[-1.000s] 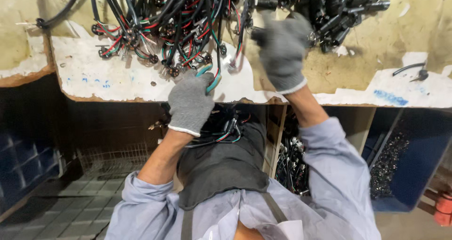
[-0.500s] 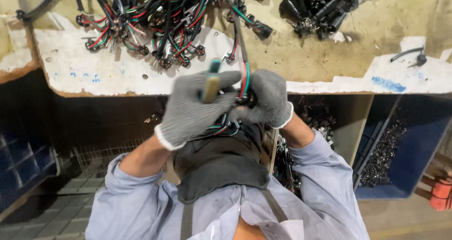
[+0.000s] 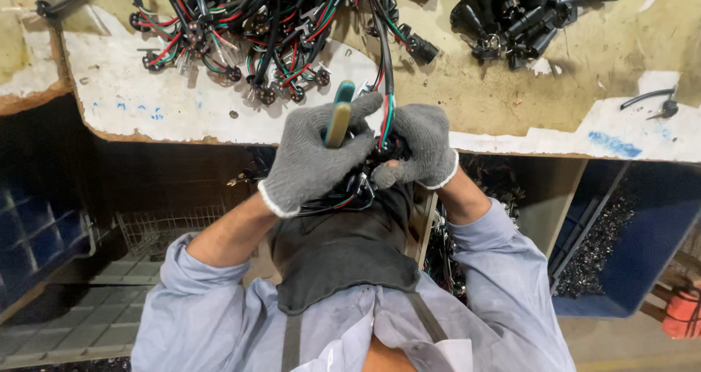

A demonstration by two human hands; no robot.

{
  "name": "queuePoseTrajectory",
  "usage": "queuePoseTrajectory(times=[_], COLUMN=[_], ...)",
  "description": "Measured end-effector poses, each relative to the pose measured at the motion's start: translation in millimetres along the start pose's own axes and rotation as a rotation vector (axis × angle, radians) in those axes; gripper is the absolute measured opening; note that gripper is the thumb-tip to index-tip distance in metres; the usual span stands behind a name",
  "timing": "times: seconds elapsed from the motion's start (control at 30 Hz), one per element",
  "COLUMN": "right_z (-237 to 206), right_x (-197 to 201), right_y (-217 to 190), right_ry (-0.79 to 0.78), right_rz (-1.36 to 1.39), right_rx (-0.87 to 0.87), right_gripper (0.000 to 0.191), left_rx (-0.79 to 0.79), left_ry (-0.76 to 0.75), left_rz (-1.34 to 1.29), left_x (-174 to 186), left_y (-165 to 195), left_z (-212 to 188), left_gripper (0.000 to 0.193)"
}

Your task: The person sits at a workbench covered with piles of wired connectors and uses a handheld wire stripper to strip insulation from the ends of wires, one wire at a time, placing processed wires aside and reaching for the next one from the piles.

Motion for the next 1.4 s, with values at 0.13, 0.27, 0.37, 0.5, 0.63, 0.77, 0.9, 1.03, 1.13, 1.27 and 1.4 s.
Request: queuePoseTrajectory(times=[0.13, 0.27, 0.37, 0.5, 0.63, 0.77, 0.9, 1.03, 1.13, 1.27, 1.4], right_z=[5, 5, 5, 8, 13, 8, -4, -10, -16, -17, 16], right_x=[0, -2, -6, -26, -54, -57, -64, -77, -72, -36, 35], right_y=[-6, -4, -9, -23, -31, -47, -67, -65, -59, -53, -37], right_ry=[-0.071, -0.090, -0.111, -0.253, -0.518, -0.521, -0.592, -0.643, -0.749, -0.878, -0.061], right_rz=[0.116, 0.159, 0.134, -0.108, -0.282, -0.119, -0.138, -0.216, -0.307, -0.347, -0.424], right_rx=[0.094, -0.042, -0.094, -0.045, 0.057, 0.158, 0.269, 0.248, 0.198, -0.085, -0.212], right_gripper=[0.075, 0.071, 0.066, 0.046, 0.027, 0.027, 0.030, 0.034, 0.038, 0.026, 0.020], left_rx=[-0.031, -0.457, -0.462, -0.619, -0.600, -0.776, -0.879, -0.662, -0.407, -0.230, -0.207], left_ry=[-0.002, 0.047, 0.077, 0.342, -0.141, -0.730, -0.610, 0.249, 0.265, 0.157, 0.224], left_rz=[0.087, 0.322, 0.252, -0.128, -0.027, -0.161, -0.010, 0.738, 1.007, 1.099, 1.024], left_x=[-5, 0, 19, 40, 0, -36, -25, 0, -15, -24, -11], left_y=[-3, 19, 37, 48, 26, 25, 41, 41, 15, -32, -59], left_z=[0, -1, -5, -35, -38, -63, -77, -27, 35, 50, 32], left_gripper=[0.030, 0.045, 0.036, 0.033, 0.031, 0.029, 0.029, 0.029, 0.033, 0.046, 0.050])
Point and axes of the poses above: each hand's wrist, its own z-axis towards the middle knuckle, its own x-axis out of the back of the hand, y = z × x, the point moved 3 cm from there along z, towards the middle knuckle, and after that the axes turned 1 degree about x, right-handed, at the moved point
